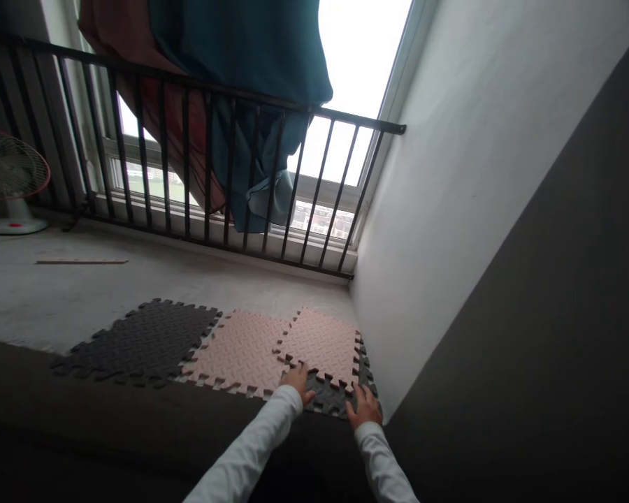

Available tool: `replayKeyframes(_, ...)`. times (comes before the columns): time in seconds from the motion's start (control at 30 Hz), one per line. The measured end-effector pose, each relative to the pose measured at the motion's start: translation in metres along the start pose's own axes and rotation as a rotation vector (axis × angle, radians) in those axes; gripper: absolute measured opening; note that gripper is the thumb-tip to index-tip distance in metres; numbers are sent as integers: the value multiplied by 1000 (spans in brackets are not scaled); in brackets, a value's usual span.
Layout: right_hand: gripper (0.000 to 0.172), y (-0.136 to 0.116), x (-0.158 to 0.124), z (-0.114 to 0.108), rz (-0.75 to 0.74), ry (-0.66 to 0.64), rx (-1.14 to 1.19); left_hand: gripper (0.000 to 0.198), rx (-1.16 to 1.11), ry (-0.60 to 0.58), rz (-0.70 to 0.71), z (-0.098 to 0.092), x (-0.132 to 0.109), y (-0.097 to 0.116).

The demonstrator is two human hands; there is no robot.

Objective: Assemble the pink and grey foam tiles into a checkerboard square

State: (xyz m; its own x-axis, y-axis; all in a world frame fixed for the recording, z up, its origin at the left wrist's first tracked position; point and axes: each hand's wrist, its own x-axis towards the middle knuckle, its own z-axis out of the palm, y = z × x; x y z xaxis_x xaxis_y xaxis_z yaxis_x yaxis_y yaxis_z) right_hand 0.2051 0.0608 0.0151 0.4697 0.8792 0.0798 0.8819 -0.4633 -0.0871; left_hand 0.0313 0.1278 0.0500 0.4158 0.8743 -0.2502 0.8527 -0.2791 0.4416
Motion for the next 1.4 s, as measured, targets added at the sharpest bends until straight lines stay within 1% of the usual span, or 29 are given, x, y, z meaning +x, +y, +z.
replayKeyframes(0.03, 49, -8, -2, 1, -5, -31, -8, 79, 51, 21, -102, -5, 3, -20)
replayKeyframes(0.07, 50, -17, -4, 4, -7, -65, -18, 78, 85, 84, -187, -9, 6, -41)
replayKeyframes(0.1, 53, -27, -4, 8, -5, -97, -29, 76, 117, 130, -258, -11, 9, -61)
replayKeyframes(0.17, 59, -49, -1, 18, -9, -146, -53, 75, 171, 164, -371, -11, 12, -97)
replayKeyframes(0.2, 62, -60, 2, 25, -12, -164, -62, 75, 188, 165, -397, -8, 13, -110)
replayKeyframes(0.27, 64, -77, 10, 37, -14, -194, -67, 74, 209, 148, -416, 0, 13, -126)
replayKeyframes(0.33, 62, -90, 21, 47, -5, -217, -62, 74, 218, 132, -423, 6, 13, -131)
replayKeyframes(0.4, 61, -98, 34, 51, 7, -230, -64, 75, 223, 118, -444, 9, 14, -129)
replayKeyframes(0.53, 63, -104, 66, 48, 44, -214, -120, 77, 211, 106, -448, 8, 15, -128)
replayKeyframes(0.7, 68, -95, 118, 44, 13, -234, -174, 78, 192, 125, -429, 17, 21, -141)
replayKeyframes(0.83, 70, -81, 157, 49, -34, -248, -170, 79, 181, 126, -419, 27, 25, -151)
replayKeyframes(0.93, 68, -70, 179, 54, -57, -244, -174, 80, 195, 133, -442, 30, 26, -152)
replayKeyframes(1.07, 66, -59, 197, 59, -74, -228, -188, 78, 239, 165, -449, 30, 23, -150)
replayKeyframes(1.17, 66, -53, 204, 60, -82, -216, -197, 77, 249, 113, -476, 29, 22, -149)
replayKeyframes(1.23, 66, -50, 206, 60, -91, -215, -196, 77, 254, 104, -486, 28, 22, -150)
replayKeyframes(1.4, 60, -46, 205, 60, -126, -181, -187, 76, 257, 140, -483, 32, 24, -154)
